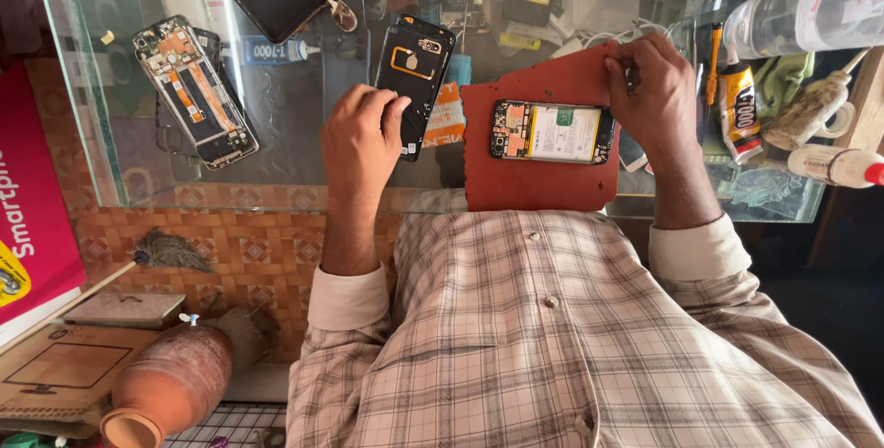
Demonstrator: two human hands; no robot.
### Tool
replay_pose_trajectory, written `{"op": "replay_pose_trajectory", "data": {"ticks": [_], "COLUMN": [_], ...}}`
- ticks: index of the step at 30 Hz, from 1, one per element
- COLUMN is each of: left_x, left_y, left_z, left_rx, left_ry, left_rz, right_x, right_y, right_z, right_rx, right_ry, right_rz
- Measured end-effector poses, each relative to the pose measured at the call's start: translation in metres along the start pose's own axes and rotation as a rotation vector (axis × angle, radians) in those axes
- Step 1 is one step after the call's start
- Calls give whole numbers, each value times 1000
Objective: The person repairs a disassembled smartphone by using a screwdriver to adjust internal components, applying adhesive from a tube, and placing a small rubber gasket onto the device. The person then handles a phone back cover and aligns it with the phone body.
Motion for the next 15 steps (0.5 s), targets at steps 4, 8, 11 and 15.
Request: {"op": "replay_pose_trajectory", "data": {"ticks": [4,8,11,15], "left_x": [-6,-14,-11,-9], "left_y": [9,10,1,-1], "left_z": [-7,-15,-20,-27], "left_rx": [-50,-37,16,19], "left_ry": [26,75,168,204], "left_rz": [4,87,115,120], "right_x": [15,48,101,155], "right_y": [-6,-20,-55,-100], "right_z": [10,27,32,52], "right_rx": [80,188,270,340], "right_ry": [77,176,328,441], "right_rz": [-286,-37,132,245]}}
Point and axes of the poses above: each hand's wrist, its own z-axis towards the middle knuckle, its own y-axis out of the back of the hand, x = y × z, the point moved 9 cm from there along z, towards the middle knuckle, and after that the axes turned 1 degree about -z, right-handed, at the moved point
